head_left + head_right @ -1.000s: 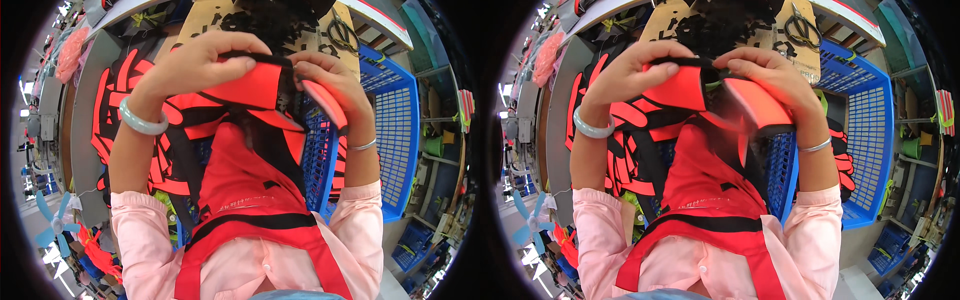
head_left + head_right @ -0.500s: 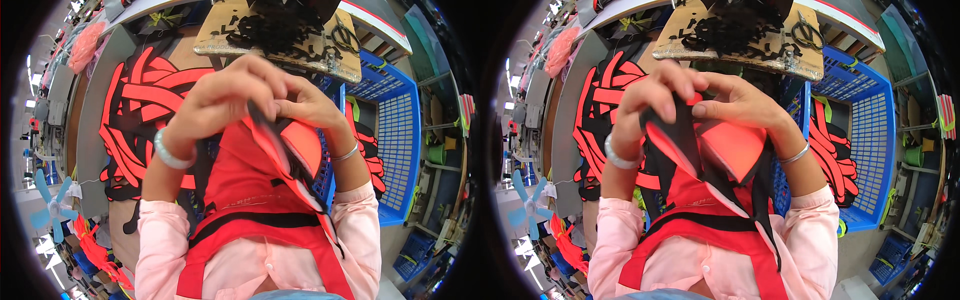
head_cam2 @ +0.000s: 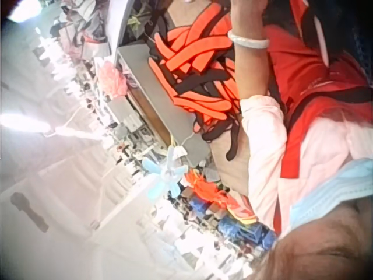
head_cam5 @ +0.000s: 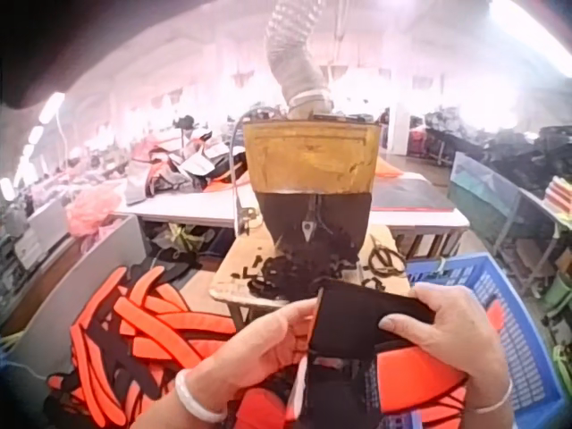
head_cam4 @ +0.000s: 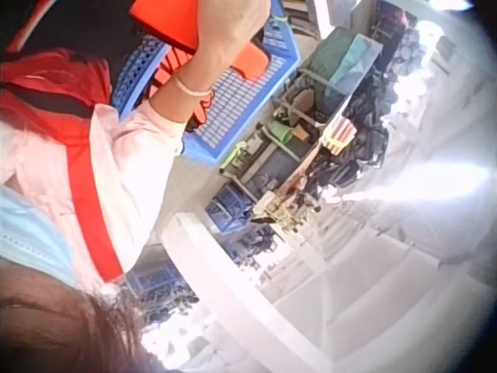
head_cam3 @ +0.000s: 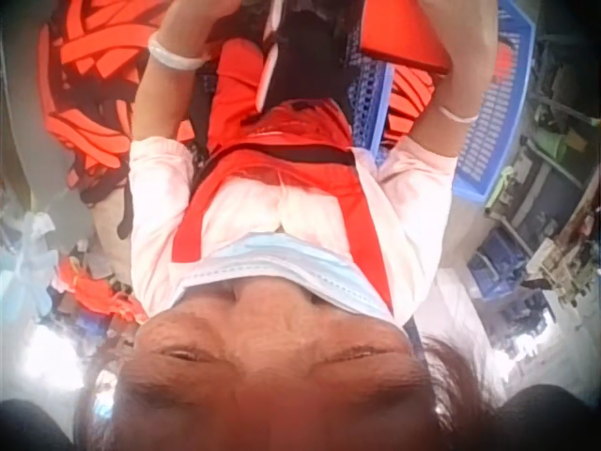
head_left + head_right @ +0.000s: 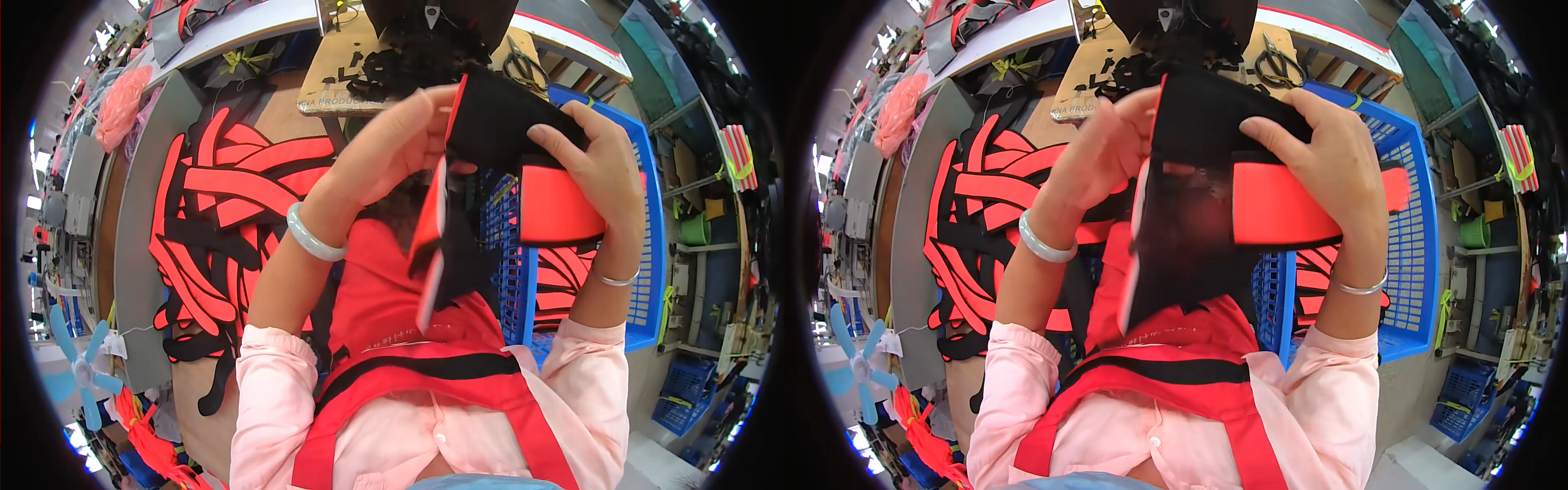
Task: The person assembles red and black fabric components by hand. They pick up a black fabric piece, fold it, and attach a red rectangular strip to it, repeating this process for multiple units in a factory setting.
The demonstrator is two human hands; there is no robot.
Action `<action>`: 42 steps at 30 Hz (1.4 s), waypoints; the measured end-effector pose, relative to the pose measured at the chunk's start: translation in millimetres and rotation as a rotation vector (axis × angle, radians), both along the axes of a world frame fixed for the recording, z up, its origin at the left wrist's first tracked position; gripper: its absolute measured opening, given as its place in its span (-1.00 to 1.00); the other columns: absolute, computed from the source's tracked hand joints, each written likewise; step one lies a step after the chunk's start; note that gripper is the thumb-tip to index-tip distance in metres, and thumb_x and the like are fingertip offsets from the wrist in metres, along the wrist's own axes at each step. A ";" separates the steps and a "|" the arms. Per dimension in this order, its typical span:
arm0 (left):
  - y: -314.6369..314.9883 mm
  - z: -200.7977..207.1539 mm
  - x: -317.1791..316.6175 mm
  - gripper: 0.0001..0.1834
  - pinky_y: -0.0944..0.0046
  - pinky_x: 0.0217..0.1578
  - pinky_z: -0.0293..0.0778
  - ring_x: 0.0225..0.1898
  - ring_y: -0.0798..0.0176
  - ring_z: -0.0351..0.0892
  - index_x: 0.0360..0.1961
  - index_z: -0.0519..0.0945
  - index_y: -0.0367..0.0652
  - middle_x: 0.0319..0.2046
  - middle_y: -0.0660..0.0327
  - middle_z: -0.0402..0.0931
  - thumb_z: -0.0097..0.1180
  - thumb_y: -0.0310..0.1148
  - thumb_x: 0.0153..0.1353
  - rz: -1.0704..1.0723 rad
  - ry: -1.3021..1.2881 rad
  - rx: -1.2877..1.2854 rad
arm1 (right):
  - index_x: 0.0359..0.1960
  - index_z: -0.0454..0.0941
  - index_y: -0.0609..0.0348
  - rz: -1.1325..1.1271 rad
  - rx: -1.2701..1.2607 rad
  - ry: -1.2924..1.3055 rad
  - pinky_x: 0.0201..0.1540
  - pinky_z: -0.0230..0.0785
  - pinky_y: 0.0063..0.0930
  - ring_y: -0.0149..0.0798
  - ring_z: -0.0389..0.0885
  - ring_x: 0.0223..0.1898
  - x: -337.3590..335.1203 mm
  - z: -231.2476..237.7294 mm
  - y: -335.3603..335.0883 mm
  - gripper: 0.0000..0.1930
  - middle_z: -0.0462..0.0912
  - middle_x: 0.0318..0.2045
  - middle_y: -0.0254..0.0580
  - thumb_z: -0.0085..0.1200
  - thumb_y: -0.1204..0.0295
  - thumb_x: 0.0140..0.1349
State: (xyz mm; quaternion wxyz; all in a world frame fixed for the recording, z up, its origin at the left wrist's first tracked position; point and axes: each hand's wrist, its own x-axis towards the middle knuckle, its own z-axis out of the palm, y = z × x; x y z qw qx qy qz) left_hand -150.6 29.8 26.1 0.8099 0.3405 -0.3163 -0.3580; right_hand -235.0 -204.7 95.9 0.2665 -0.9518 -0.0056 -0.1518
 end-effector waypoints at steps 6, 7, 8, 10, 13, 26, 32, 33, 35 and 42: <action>-3.6 -17.7 10.0 -0.59 0.37 -0.05 0.49 -0.16 0.36 0.63 0.13 0.47 -0.32 -0.05 0.21 0.57 0.01 -0.27 0.38 0.155 -0.198 0.512 | -0.23 0.61 0.33 -0.031 -0.113 0.075 -0.25 0.44 -0.27 0.06 0.64 -0.30 33.9 -25.9 -5.8 -0.55 0.67 -0.36 0.09 0.24 0.10 0.11; -4.0 -20.7 16.9 -0.59 0.38 -0.07 0.49 -0.17 0.37 0.62 0.13 0.47 -0.32 -0.05 0.21 0.57 0.01 -0.27 0.38 0.152 -0.190 0.532 | -0.22 0.61 0.33 0.020 -0.020 0.077 -0.24 0.45 -0.27 0.06 0.65 -0.30 39.8 -29.4 -4.8 -0.55 0.67 -0.36 0.10 0.24 0.11 0.12; -4.4 -24.2 21.7 -0.60 0.38 -0.08 0.49 -0.17 0.38 0.62 0.12 0.47 -0.32 -0.06 0.22 0.58 0.01 -0.27 0.38 0.149 -0.183 0.552 | -0.21 0.61 0.33 0.070 0.073 0.077 -0.23 0.45 -0.27 0.06 0.65 -0.29 45.9 -32.8 -1.1 -0.55 0.67 -0.35 0.10 0.23 0.11 0.12; -10.2 -29.3 27.7 -0.60 0.41 -0.11 0.49 -0.19 0.42 0.60 0.11 0.49 -0.32 -0.10 0.25 0.58 0.03 -0.26 0.37 0.141 -0.188 0.505 | -0.18 0.61 0.31 0.112 0.142 0.032 -0.21 0.45 -0.28 0.06 0.65 -0.28 57.2 -42.3 7.2 -0.58 0.67 -0.33 0.11 0.22 0.15 0.14; -9.8 -29.6 40.6 -0.58 0.40 -0.09 0.50 -0.12 0.42 0.58 0.12 0.48 -0.30 -0.10 0.26 0.59 0.04 -0.25 0.36 0.195 -0.167 0.556 | -0.16 0.62 0.27 0.101 0.107 -0.003 -0.18 0.46 -0.24 0.08 0.65 -0.27 78.7 -52.2 1.9 -0.55 0.67 -0.32 0.12 0.21 0.11 0.13; -20.2 -33.2 130.0 -0.72 0.43 -0.30 0.55 -0.32 0.38 0.61 -0.11 0.56 -0.27 -0.30 0.18 0.60 0.16 -0.29 0.27 0.591 -0.179 0.607 | -0.18 0.63 0.25 0.167 -0.116 0.042 -0.16 0.45 -0.18 0.12 0.63 -0.26 157.6 -59.7 -2.3 -0.51 0.66 -0.33 0.10 0.21 0.02 0.09; -27.4 -34.2 143.5 -0.72 0.44 -0.41 0.50 -0.42 0.42 0.55 -0.21 0.57 -0.27 -0.42 0.24 0.56 0.19 -0.26 0.20 0.583 -0.093 0.632 | -0.21 0.64 0.22 0.192 -0.035 0.063 -0.20 0.44 -0.22 0.08 0.64 -0.28 174.8 -66.3 -13.3 -0.52 0.66 -0.36 0.08 0.22 0.01 0.10; -28.8 -33.6 144.7 -0.72 0.43 -0.44 0.49 -0.43 0.42 0.54 -0.23 0.57 -0.28 -0.44 0.25 0.55 0.19 -0.27 0.18 0.584 -0.081 0.628 | -0.21 0.64 0.22 0.193 -0.034 0.052 -0.21 0.44 -0.23 0.07 0.64 -0.29 176.5 -68.6 -14.8 -0.52 0.66 -0.36 0.08 0.21 0.01 0.10; -27.2 -31.6 150.4 -0.75 0.45 -0.45 0.47 -0.46 0.43 0.50 -0.26 0.57 -0.24 -0.46 0.29 0.52 0.18 -0.27 0.18 0.543 -0.040 0.589 | -0.21 0.64 0.22 0.186 0.003 0.063 -0.22 0.44 -0.26 0.04 0.64 -0.32 180.1 -68.0 -14.4 -0.52 0.66 -0.39 0.07 0.21 0.01 0.11; -31.7 -28.8 165.6 -0.86 0.48 -0.61 0.09 -0.54 0.51 0.25 -0.37 0.48 -0.16 -0.51 0.36 0.38 0.10 -0.32 0.23 0.443 0.134 0.516 | -0.23 0.65 0.24 0.208 0.144 0.123 -0.27 0.42 -0.36 -0.11 0.59 -0.44 193.0 -68.7 -19.0 -0.53 0.62 -0.49 -0.01 0.22 0.02 0.10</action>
